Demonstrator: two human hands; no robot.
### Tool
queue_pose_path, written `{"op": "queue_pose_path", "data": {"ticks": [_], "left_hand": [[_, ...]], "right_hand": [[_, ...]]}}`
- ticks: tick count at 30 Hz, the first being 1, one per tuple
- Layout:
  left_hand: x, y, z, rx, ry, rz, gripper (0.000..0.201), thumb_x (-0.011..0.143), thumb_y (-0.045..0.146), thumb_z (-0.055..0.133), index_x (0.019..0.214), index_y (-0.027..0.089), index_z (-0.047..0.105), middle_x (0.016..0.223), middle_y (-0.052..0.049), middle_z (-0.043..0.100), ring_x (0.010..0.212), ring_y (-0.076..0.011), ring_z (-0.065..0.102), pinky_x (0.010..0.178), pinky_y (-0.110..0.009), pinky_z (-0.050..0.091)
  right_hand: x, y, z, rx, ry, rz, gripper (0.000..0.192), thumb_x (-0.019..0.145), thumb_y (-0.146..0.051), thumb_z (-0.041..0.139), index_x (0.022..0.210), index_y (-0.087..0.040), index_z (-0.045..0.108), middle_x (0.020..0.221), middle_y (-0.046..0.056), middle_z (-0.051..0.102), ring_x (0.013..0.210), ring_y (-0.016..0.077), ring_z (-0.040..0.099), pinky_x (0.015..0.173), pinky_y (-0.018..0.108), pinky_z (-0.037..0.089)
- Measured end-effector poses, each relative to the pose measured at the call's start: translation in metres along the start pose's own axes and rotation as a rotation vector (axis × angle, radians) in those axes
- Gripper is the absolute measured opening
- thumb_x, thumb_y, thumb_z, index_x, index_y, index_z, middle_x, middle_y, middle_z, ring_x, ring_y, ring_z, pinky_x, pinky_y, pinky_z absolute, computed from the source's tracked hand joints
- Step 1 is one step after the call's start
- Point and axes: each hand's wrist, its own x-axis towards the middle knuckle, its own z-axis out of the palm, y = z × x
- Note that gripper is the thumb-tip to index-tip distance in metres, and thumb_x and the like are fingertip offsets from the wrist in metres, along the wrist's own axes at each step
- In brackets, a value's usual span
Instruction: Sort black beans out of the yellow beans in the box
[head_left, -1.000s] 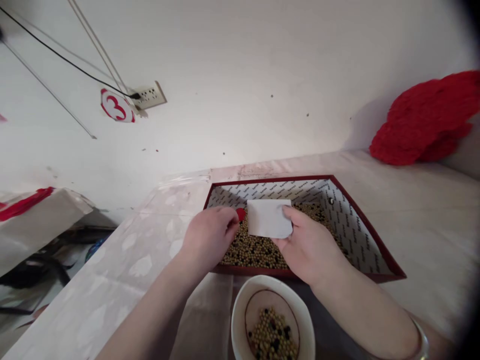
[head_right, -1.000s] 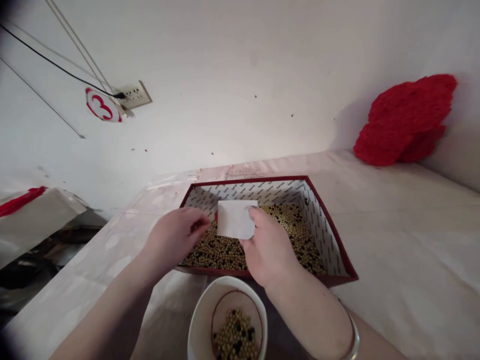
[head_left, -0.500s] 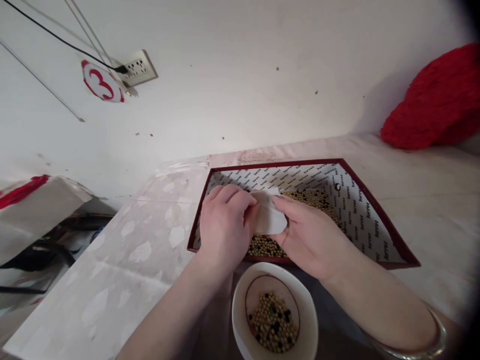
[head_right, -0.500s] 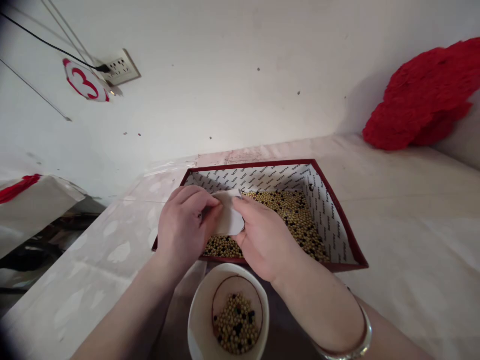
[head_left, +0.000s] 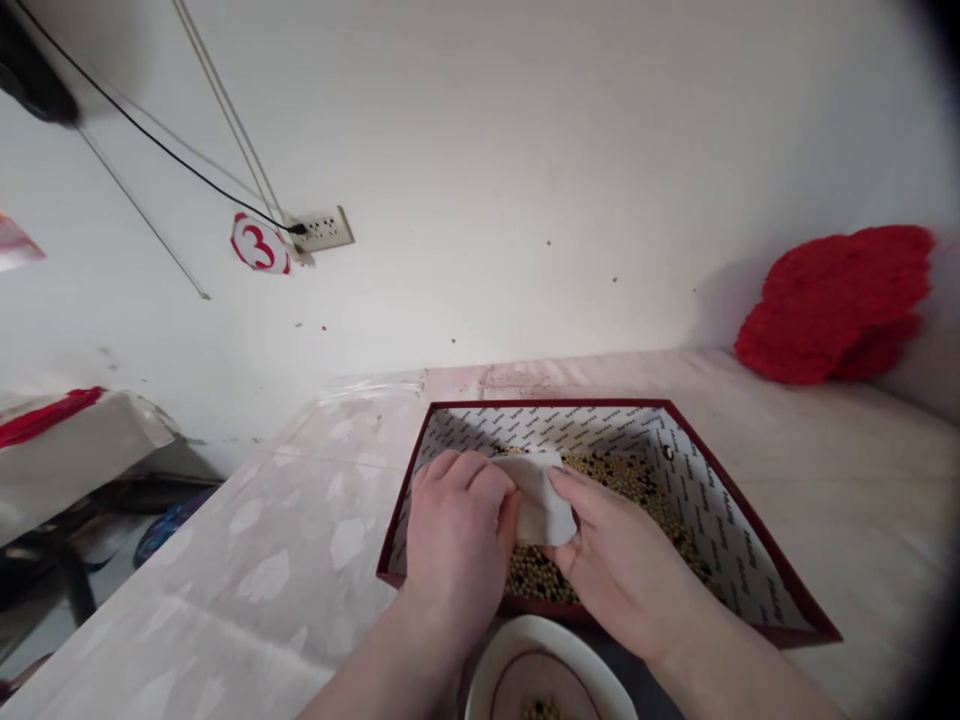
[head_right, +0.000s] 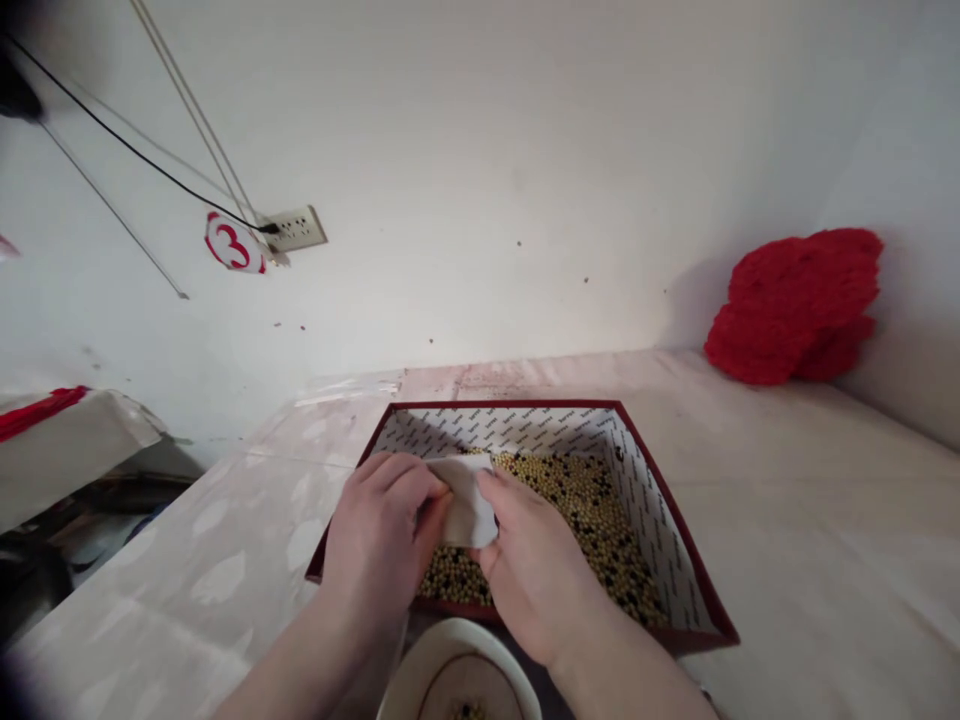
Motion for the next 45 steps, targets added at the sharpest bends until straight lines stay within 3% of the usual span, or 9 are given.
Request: {"op": "queue_pose_path", "data": {"ticks": [5, 10, 18, 24, 30, 33, 37, 41, 45], "left_hand": [[-0.004, 0.007, 0.002, -0.050, -0.018, 0.051, 0.015, 0.080, 0.014, 0.058, 0.065, 0.018, 0.056, 0.073, -0.002, 0.060, 0.075, -0.0198, 0.052, 0.071, -0.037, 0.041], [0.000, -0.002, -0.001, -0.088, 0.093, -0.017, 0.018, 0.081, 0.014, 0.057, 0.063, 0.018, 0.055, 0.070, -0.001, 0.058, 0.073, -0.0184, 0.051, 0.069, -0.035, 0.040], [-0.004, 0.006, 0.004, -0.130, 0.149, 0.134, 0.018, 0.084, 0.013, 0.054, 0.067, 0.017, 0.057, 0.072, -0.001, 0.060, 0.072, -0.0171, 0.050, 0.070, -0.035, 0.040], [-0.006, 0.009, 0.004, -0.085, 0.077, 0.211, 0.017, 0.084, 0.016, 0.055, 0.067, 0.017, 0.056, 0.073, -0.002, 0.059, 0.072, -0.0179, 0.049, 0.069, -0.036, 0.040], [-0.001, -0.002, -0.001, -0.048, 0.052, 0.047, 0.016, 0.083, 0.015, 0.055, 0.068, 0.019, 0.056, 0.077, -0.002, 0.059, 0.078, -0.0192, 0.051, 0.072, -0.037, 0.040], [0.000, -0.006, 0.000, -0.061, 0.031, 0.040, 0.014, 0.082, 0.012, 0.055, 0.070, 0.019, 0.056, 0.080, -0.002, 0.060, 0.079, -0.0192, 0.052, 0.072, -0.036, 0.041], [-0.002, -0.001, 0.001, -0.102, -0.021, 0.081, 0.013, 0.079, 0.009, 0.056, 0.069, 0.018, 0.056, 0.078, -0.002, 0.060, 0.079, -0.0197, 0.052, 0.075, -0.038, 0.042], [-0.007, 0.008, -0.012, -0.164, -0.048, 0.137, 0.013, 0.074, 0.009, 0.060, 0.066, 0.019, 0.056, 0.074, -0.001, 0.060, 0.076, -0.0190, 0.053, 0.073, -0.036, 0.044], [-0.025, 0.013, -0.016, -0.166, -0.204, 0.366, 0.014, 0.069, 0.017, 0.067, 0.061, 0.021, 0.057, 0.065, 0.001, 0.061, 0.068, -0.0172, 0.055, 0.062, -0.030, 0.043]], "right_hand": [[-0.001, 0.001, 0.001, 0.019, -0.012, -0.015, 0.009, 0.078, -0.016, 0.060, 0.074, -0.018, 0.069, 0.073, 0.000, 0.066, 0.066, 0.0107, 0.055, 0.060, 0.020, 0.047], [-0.004, 0.001, 0.003, -0.002, -0.051, 0.017, 0.010, 0.080, -0.019, 0.059, 0.080, -0.019, 0.069, 0.076, 0.001, 0.066, 0.071, 0.0136, 0.058, 0.064, 0.024, 0.048], [-0.004, 0.005, 0.000, -0.004, -0.074, 0.014, 0.013, 0.078, -0.018, 0.062, 0.066, -0.019, 0.066, 0.066, -0.002, 0.064, 0.060, 0.0093, 0.053, 0.058, 0.020, 0.046], [-0.002, 0.005, -0.002, 0.008, -0.028, 0.030, 0.008, 0.076, -0.019, 0.065, 0.068, -0.018, 0.067, 0.066, -0.001, 0.063, 0.063, 0.0098, 0.053, 0.055, 0.019, 0.044], [-0.005, 0.002, 0.001, -0.016, -0.060, 0.027, 0.008, 0.078, -0.021, 0.062, 0.079, -0.018, 0.069, 0.074, 0.001, 0.066, 0.067, 0.0123, 0.056, 0.060, 0.023, 0.047], [-0.004, 0.001, 0.001, -0.019, -0.042, 0.047, 0.009, 0.079, -0.023, 0.061, 0.080, -0.017, 0.068, 0.075, 0.002, 0.067, 0.070, 0.0140, 0.058, 0.062, 0.025, 0.048], [-0.002, 0.000, 0.002, 0.027, 0.013, 0.015, 0.007, 0.076, -0.018, 0.062, 0.072, -0.018, 0.067, 0.071, 0.001, 0.067, 0.067, 0.0129, 0.058, 0.062, 0.023, 0.048], [0.000, 0.000, 0.001, 0.009, 0.062, 0.009, 0.008, 0.076, -0.021, 0.062, 0.072, -0.017, 0.067, 0.068, 0.002, 0.068, 0.063, 0.0146, 0.060, 0.057, 0.024, 0.048], [0.003, 0.001, -0.001, 0.024, 0.140, 0.038, 0.009, 0.074, -0.025, 0.064, 0.078, -0.019, 0.068, 0.073, 0.003, 0.070, 0.065, 0.0174, 0.063, 0.057, 0.028, 0.049]]}}
